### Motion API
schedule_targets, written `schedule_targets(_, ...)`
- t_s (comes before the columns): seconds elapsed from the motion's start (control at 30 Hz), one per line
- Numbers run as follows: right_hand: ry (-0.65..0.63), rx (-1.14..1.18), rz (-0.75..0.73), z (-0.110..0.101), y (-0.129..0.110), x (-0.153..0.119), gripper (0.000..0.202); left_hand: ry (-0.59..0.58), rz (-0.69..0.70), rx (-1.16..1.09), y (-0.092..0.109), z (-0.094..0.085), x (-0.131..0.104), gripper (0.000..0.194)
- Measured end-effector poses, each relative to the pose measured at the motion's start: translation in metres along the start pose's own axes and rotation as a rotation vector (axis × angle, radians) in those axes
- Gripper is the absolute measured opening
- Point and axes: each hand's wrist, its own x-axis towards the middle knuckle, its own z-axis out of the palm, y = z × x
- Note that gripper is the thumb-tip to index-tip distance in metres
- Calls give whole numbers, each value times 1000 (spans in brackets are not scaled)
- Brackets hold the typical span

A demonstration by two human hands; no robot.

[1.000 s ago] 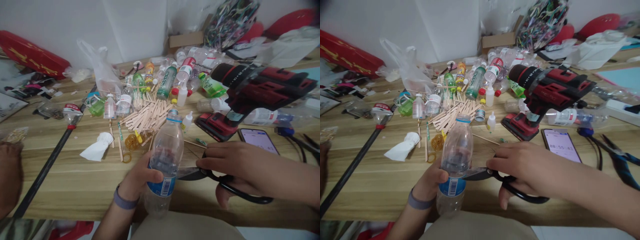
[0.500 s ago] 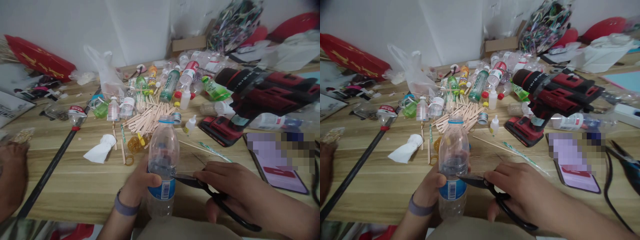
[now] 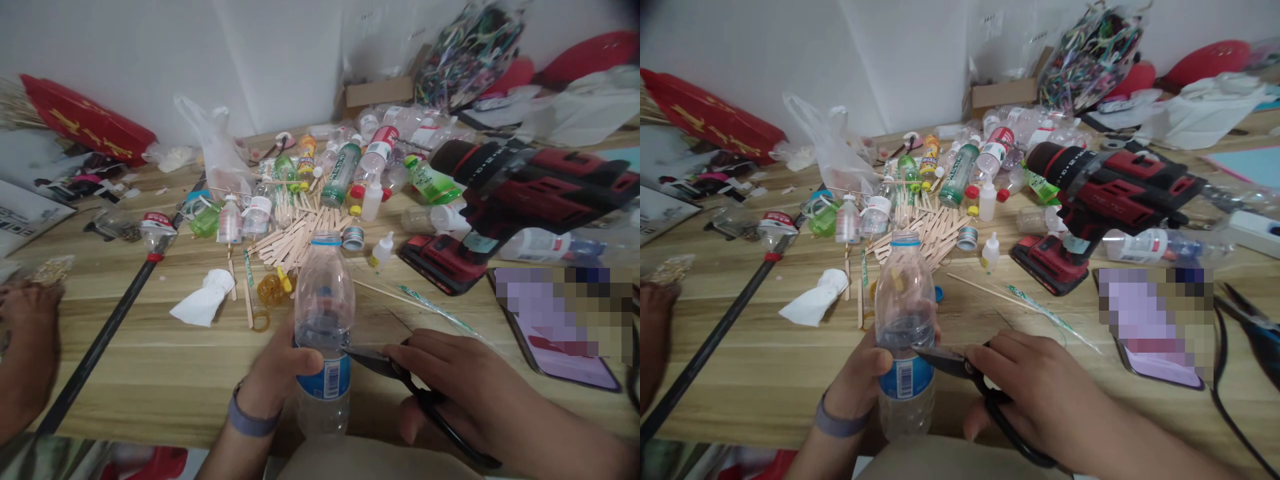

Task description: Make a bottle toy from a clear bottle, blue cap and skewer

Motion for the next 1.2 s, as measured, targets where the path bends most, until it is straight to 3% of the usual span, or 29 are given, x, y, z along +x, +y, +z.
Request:
schedule_targets(0.1,9,-38,-5,3,1,-1,38,-8,26,5,-1,-1,1,66)
schedule_targets(0.3,95,-151,-129,12,-5,-2,43,55,50,133,-6,-5,6,61)
schedule_targets(0.43,11,-29,23,1,-5,-9,38,115,54,23,-1,-7,5,63)
schedule_targets(0.57,-41,-54,176,-10,3,-14,49,131,41,34,3,-8,4,63)
schedule_targets(0.97,-61,-217,52,-21,3,-2,59,64,84,180,-1,-11,4,72)
schedule_targets(1.2,-96,-207,77,-27,0,-3,58,89,119,294,0,-13,4,69)
